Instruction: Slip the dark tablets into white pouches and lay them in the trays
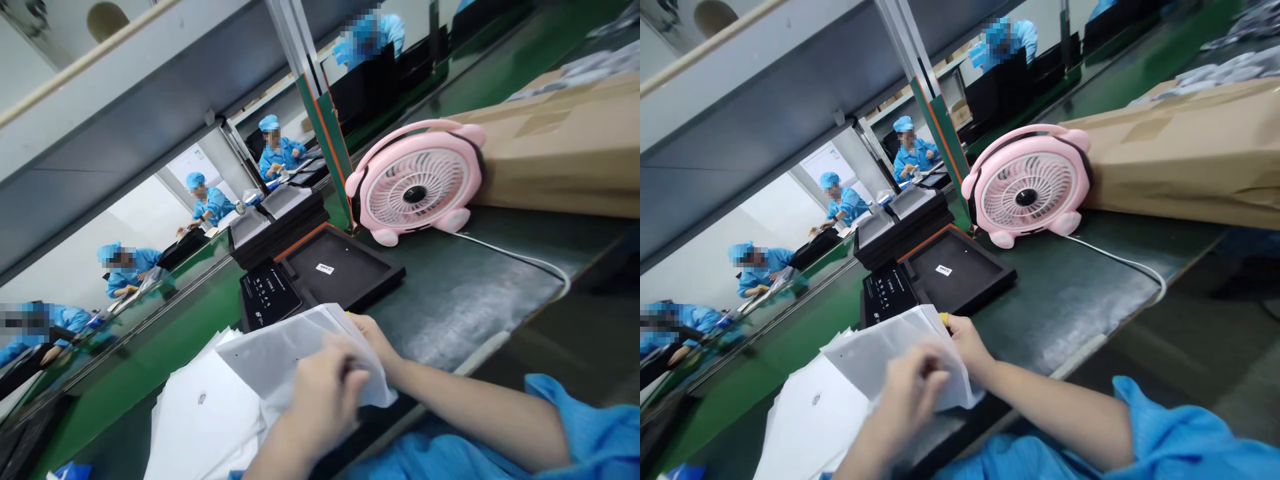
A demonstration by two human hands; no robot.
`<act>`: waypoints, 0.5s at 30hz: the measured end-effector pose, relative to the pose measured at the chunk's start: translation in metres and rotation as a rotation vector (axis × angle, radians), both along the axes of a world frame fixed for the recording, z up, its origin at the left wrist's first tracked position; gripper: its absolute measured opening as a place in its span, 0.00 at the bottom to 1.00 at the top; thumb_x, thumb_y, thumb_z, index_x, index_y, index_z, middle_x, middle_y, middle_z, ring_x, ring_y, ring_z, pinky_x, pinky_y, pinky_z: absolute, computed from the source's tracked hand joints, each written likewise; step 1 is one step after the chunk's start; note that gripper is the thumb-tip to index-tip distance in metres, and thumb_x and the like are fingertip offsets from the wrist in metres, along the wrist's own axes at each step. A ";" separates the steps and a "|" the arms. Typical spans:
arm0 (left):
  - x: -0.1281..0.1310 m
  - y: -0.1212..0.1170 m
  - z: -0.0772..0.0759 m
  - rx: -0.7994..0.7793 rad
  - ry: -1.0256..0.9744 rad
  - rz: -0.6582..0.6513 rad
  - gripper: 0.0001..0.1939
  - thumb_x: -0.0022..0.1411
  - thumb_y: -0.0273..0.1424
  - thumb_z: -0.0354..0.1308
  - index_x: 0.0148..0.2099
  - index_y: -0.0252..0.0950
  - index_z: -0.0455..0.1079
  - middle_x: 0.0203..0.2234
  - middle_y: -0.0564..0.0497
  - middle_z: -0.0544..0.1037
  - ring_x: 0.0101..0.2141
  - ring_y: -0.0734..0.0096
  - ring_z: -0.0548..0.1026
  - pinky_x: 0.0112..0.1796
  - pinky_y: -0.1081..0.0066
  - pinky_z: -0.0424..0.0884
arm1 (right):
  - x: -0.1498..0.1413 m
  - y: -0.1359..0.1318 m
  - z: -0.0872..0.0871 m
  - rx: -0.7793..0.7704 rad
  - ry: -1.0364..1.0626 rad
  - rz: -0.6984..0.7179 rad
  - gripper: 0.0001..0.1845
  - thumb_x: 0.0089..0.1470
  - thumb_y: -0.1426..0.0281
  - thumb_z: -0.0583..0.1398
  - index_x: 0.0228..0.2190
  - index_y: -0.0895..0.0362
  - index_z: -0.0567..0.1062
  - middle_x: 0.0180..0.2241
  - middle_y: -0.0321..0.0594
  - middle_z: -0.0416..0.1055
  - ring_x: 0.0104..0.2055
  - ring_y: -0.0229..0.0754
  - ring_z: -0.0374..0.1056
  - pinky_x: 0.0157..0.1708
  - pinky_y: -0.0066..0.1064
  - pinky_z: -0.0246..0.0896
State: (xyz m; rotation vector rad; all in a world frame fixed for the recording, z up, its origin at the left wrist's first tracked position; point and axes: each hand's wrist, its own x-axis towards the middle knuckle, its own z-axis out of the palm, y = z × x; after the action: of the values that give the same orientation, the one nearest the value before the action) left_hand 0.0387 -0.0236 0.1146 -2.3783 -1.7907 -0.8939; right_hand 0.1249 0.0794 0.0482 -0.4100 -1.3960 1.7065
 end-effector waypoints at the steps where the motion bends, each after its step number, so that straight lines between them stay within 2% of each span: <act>1: -0.015 -0.003 0.012 0.173 -0.048 0.089 0.08 0.61 0.35 0.49 0.33 0.37 0.64 0.24 0.49 0.73 0.25 0.69 0.71 0.27 0.71 0.69 | 0.004 0.004 0.009 0.050 0.005 0.009 0.13 0.36 0.64 0.65 0.19 0.60 0.70 0.19 0.33 0.65 0.22 0.33 0.59 0.22 0.26 0.57; 2: -0.029 -0.006 0.023 0.284 -0.058 0.205 0.11 0.57 0.40 0.53 0.35 0.36 0.64 0.27 0.47 0.74 0.29 0.66 0.72 0.31 0.68 0.70 | 0.009 0.008 0.019 0.112 0.008 0.017 0.12 0.36 0.64 0.65 0.20 0.61 0.72 0.19 0.34 0.66 0.22 0.34 0.60 0.22 0.26 0.57; 3: -0.042 -0.007 0.033 0.275 -0.066 0.310 0.17 0.53 0.44 0.57 0.37 0.35 0.65 0.32 0.45 0.74 0.33 0.62 0.73 0.34 0.66 0.70 | 0.014 0.012 0.028 0.182 0.009 0.026 0.13 0.37 0.63 0.65 0.21 0.61 0.73 0.20 0.35 0.67 0.23 0.35 0.61 0.23 0.26 0.58; 4: -0.053 -0.008 0.041 0.168 -0.085 0.349 0.21 0.49 0.46 0.59 0.38 0.34 0.67 0.33 0.45 0.75 0.34 0.61 0.72 0.34 0.66 0.70 | 0.018 0.015 0.039 0.253 0.007 0.035 0.13 0.39 0.63 0.65 0.21 0.61 0.74 0.21 0.35 0.68 0.24 0.35 0.62 0.24 0.26 0.59; 6: -0.064 -0.008 0.047 -0.192 -0.166 0.303 0.23 0.48 0.49 0.58 0.35 0.33 0.70 0.29 0.47 0.75 0.31 0.62 0.72 0.31 0.69 0.69 | 0.024 0.025 0.061 0.400 -0.029 0.081 0.13 0.40 0.62 0.64 0.20 0.60 0.74 0.21 0.35 0.69 0.24 0.36 0.64 0.25 0.26 0.60; 7: -0.066 -0.007 0.046 -0.326 -0.236 0.260 0.23 0.49 0.50 0.56 0.32 0.32 0.70 0.25 0.48 0.74 0.27 0.65 0.71 0.28 0.71 0.67 | 0.026 0.031 0.073 0.471 -0.075 0.132 0.13 0.40 0.62 0.64 0.20 0.60 0.74 0.21 0.34 0.69 0.24 0.36 0.64 0.26 0.25 0.60; 8: -0.065 -0.006 0.041 -0.388 -0.326 0.243 0.24 0.50 0.51 0.55 0.29 0.31 0.70 0.21 0.50 0.73 0.24 0.68 0.70 0.25 0.73 0.66 | 0.028 0.039 0.084 0.520 -0.131 0.191 0.11 0.40 0.63 0.64 0.21 0.60 0.75 0.21 0.34 0.70 0.25 0.36 0.65 0.27 0.25 0.61; 9: -0.063 -0.005 0.035 -0.383 -0.435 0.267 0.25 0.49 0.52 0.55 0.27 0.31 0.70 0.19 0.50 0.73 0.23 0.69 0.69 0.24 0.74 0.65 | 0.029 0.047 0.095 0.537 -0.184 0.241 0.11 0.39 0.64 0.64 0.25 0.60 0.76 0.23 0.34 0.71 0.26 0.37 0.67 0.28 0.26 0.62; 12: -0.058 -0.003 0.010 -0.192 -0.815 0.443 0.27 0.42 0.52 0.61 0.30 0.30 0.72 0.22 0.48 0.76 0.25 0.65 0.72 0.25 0.73 0.67 | 0.036 0.073 0.118 0.453 -0.199 0.267 0.24 0.36 0.63 0.65 0.38 0.60 0.74 0.33 0.37 0.73 0.34 0.38 0.69 0.35 0.28 0.64; 15: -0.061 -0.002 -0.011 -0.053 -1.094 0.530 0.28 0.40 0.50 0.64 0.35 0.30 0.72 0.27 0.45 0.78 0.29 0.61 0.75 0.28 0.70 0.71 | 0.044 0.089 0.116 0.423 -0.141 0.208 0.29 0.34 0.60 0.65 0.40 0.60 0.73 0.38 0.39 0.73 0.40 0.40 0.69 0.40 0.31 0.63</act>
State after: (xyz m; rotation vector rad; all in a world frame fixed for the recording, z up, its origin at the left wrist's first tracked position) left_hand -0.0222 -0.0255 0.1040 -1.2489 -2.5148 -2.2617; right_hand 0.1690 0.1684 0.1641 -0.1526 -1.9057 1.5065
